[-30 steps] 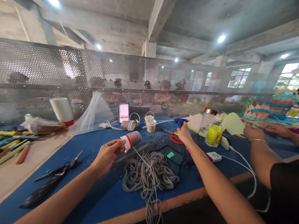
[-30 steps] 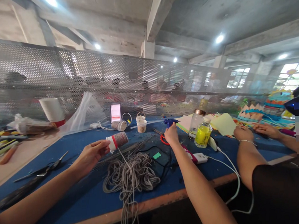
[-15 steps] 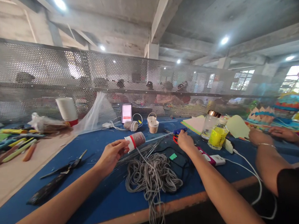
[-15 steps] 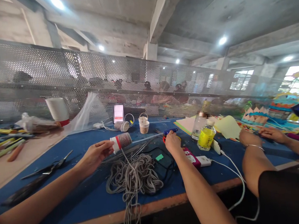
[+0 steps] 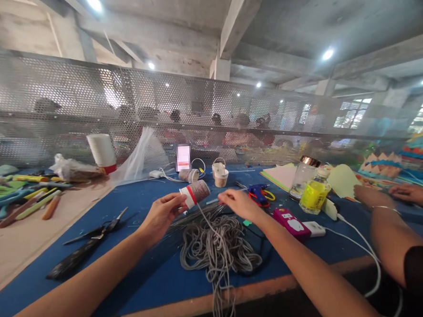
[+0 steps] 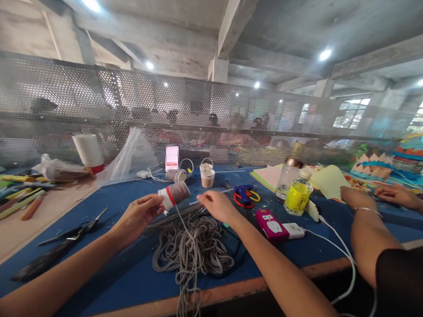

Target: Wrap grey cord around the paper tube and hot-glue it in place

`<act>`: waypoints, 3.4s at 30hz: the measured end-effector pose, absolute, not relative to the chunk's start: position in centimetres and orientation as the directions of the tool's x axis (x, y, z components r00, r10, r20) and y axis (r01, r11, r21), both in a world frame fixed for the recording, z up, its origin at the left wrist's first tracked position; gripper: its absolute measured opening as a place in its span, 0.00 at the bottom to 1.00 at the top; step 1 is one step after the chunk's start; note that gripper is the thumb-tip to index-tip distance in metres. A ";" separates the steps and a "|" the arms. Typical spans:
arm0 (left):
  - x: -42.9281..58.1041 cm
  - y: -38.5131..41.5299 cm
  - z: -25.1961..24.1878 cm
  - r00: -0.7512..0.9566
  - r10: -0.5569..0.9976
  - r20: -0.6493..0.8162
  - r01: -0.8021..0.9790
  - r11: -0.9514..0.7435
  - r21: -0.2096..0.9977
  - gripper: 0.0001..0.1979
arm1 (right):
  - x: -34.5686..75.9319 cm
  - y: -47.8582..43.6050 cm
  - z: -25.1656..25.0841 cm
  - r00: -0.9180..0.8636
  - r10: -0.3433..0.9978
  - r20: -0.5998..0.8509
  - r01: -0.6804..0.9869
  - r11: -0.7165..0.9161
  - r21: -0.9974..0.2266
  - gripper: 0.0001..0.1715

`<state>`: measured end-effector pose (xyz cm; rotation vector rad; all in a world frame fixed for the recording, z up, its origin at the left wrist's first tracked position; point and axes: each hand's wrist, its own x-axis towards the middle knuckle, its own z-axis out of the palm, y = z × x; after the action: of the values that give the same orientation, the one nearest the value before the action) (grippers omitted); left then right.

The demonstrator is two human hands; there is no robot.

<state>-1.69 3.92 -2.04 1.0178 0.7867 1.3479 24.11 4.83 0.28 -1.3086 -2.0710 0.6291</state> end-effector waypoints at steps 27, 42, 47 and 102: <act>-0.2 1.8 -0.5 0.069 0.947 0.314 0.124 -0.321 0.939 0.12 | 19.7 1.1 0.5 -0.409 0.673 0.616 0.601 0.707 -0.374 0.03; 0.2 1.2 -0.2 0.123 0.944 0.307 0.119 -0.321 0.940 0.09 | 20.1 0.8 1.3 -0.516 0.499 0.697 0.638 0.766 -0.077 0.07; 0.3 1.1 0.0 0.127 0.947 0.295 0.097 -0.307 0.947 0.08 | 20.0 1.1 1.0 -0.490 0.491 0.720 0.654 0.753 -0.069 0.07; -0.5 1.6 -1.0 0.296 0.926 0.233 0.091 -0.271 0.958 0.10 | 20.2 1.7 0.7 -0.428 0.535 0.728 0.668 0.730 -0.144 0.03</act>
<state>-0.46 1.63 -1.00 1.6163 0.9495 1.1059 20.21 1.74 0.72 -0.9062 -2.1295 -0.2111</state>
